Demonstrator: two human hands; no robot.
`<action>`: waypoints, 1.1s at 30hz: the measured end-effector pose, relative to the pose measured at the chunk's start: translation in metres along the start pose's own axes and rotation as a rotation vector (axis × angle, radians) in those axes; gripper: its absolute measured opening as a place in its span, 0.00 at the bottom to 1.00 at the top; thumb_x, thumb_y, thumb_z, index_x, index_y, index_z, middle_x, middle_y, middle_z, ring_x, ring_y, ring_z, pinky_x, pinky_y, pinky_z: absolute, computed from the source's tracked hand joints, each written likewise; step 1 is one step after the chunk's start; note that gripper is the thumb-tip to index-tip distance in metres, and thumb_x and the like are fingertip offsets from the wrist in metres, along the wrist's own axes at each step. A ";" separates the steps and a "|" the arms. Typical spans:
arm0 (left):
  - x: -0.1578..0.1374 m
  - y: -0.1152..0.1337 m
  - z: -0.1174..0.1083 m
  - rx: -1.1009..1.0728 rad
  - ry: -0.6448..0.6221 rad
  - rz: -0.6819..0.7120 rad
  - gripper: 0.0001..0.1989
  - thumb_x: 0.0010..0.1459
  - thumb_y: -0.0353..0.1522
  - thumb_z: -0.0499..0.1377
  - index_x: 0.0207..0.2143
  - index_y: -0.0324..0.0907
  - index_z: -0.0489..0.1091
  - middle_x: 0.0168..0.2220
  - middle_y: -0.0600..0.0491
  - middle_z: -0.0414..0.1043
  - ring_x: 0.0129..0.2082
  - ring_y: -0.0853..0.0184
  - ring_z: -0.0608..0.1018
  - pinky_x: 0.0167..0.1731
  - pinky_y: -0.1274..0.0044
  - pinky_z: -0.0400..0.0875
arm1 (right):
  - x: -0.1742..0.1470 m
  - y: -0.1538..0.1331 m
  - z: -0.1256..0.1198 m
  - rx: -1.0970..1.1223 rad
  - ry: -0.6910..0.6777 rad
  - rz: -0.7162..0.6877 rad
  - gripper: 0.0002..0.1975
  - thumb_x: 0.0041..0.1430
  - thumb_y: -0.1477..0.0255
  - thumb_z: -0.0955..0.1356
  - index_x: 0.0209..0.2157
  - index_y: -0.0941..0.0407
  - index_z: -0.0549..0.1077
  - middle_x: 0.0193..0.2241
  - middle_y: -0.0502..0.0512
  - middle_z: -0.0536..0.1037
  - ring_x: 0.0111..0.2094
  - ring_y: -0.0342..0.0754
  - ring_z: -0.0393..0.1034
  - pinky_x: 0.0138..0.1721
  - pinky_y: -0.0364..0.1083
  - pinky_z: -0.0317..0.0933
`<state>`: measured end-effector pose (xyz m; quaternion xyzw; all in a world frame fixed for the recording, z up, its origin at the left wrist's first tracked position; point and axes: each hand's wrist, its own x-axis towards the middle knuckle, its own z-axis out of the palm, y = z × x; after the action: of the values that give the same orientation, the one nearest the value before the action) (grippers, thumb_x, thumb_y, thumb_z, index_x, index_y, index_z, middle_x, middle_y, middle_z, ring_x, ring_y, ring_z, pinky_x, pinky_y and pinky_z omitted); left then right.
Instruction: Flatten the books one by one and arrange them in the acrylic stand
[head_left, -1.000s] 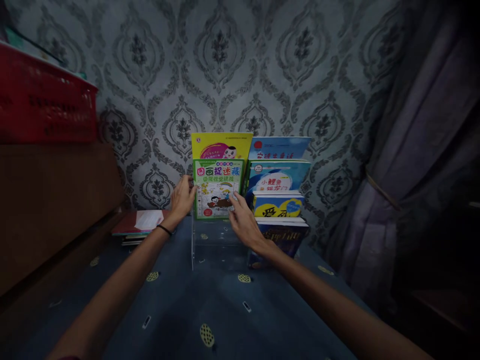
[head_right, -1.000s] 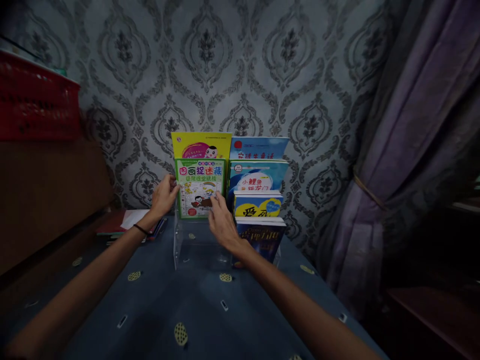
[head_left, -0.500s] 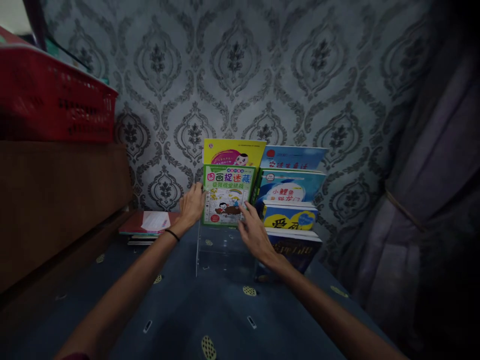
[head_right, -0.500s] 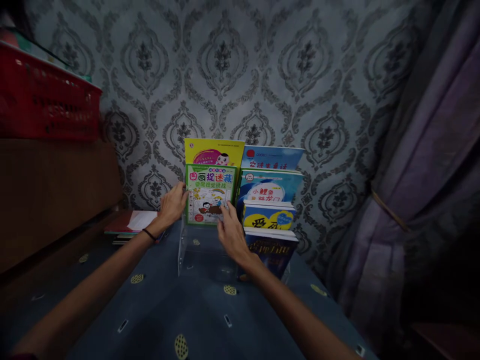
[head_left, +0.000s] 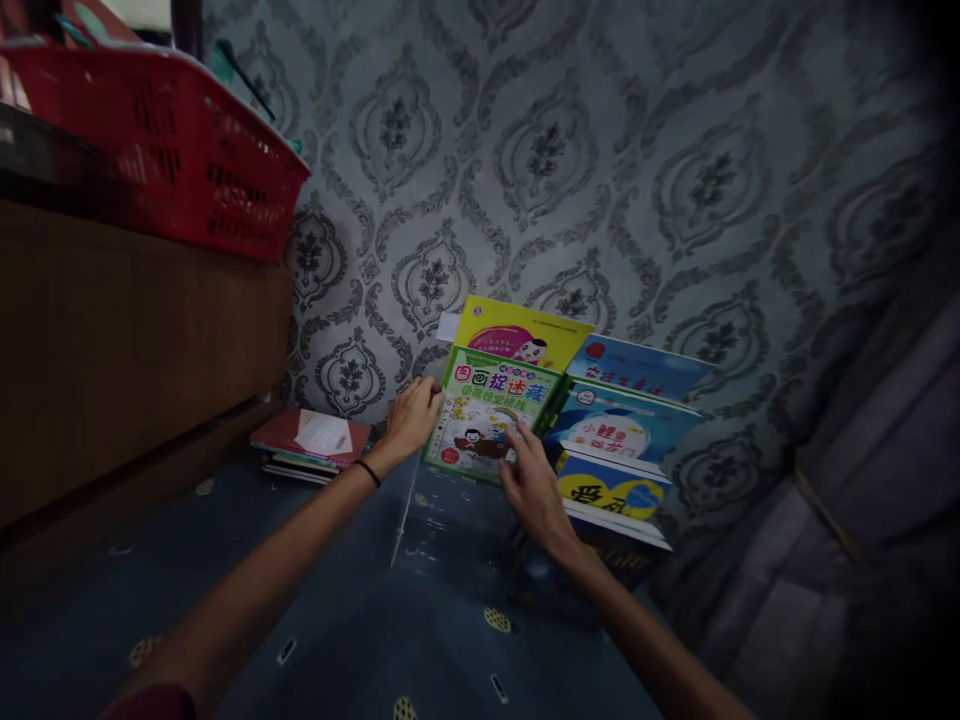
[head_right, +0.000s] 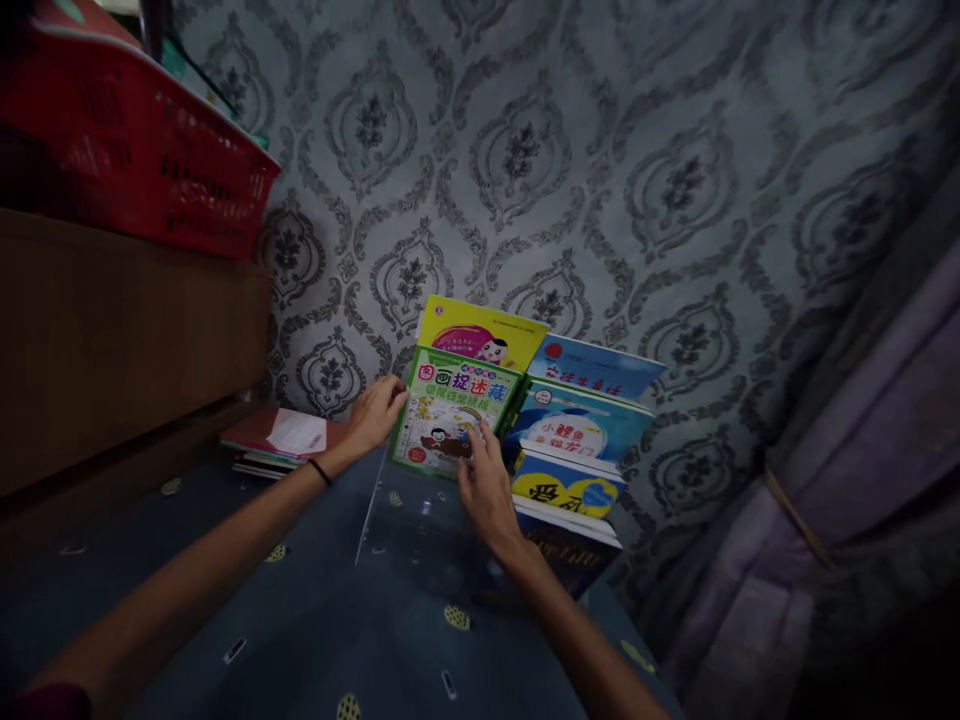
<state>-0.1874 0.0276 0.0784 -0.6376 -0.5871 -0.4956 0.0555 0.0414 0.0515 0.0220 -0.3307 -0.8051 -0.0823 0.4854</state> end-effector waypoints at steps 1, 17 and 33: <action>0.001 -0.001 0.001 -0.010 0.005 0.001 0.05 0.68 0.31 0.54 0.39 0.44 0.70 0.44 0.48 0.77 0.45 0.60 0.78 0.43 0.72 0.69 | 0.001 -0.001 -0.001 -0.005 -0.005 -0.004 0.24 0.66 0.71 0.60 0.62 0.56 0.68 0.66 0.69 0.65 0.66 0.62 0.62 0.62 0.65 0.65; 0.012 -0.011 0.007 -0.084 -0.055 -0.070 0.15 0.68 0.34 0.53 0.29 0.42 0.73 0.33 0.50 0.78 0.36 0.62 0.77 0.35 0.74 0.64 | -0.001 0.007 0.000 -0.056 -0.011 0.020 0.23 0.65 0.69 0.61 0.60 0.57 0.70 0.64 0.70 0.67 0.64 0.61 0.65 0.62 0.63 0.64; 0.011 -0.020 0.010 -0.193 -0.022 -0.054 0.14 0.66 0.33 0.54 0.25 0.42 0.66 0.25 0.57 0.68 0.30 0.68 0.69 0.31 0.77 0.57 | -0.019 0.012 0.001 -0.017 -0.061 0.069 0.26 0.65 0.71 0.62 0.64 0.55 0.67 0.65 0.67 0.65 0.64 0.60 0.64 0.64 0.63 0.62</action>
<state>-0.1994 0.0481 0.0713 -0.6293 -0.5540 -0.5444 -0.0259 0.0538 0.0526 0.0031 -0.3647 -0.8069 -0.0621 0.4605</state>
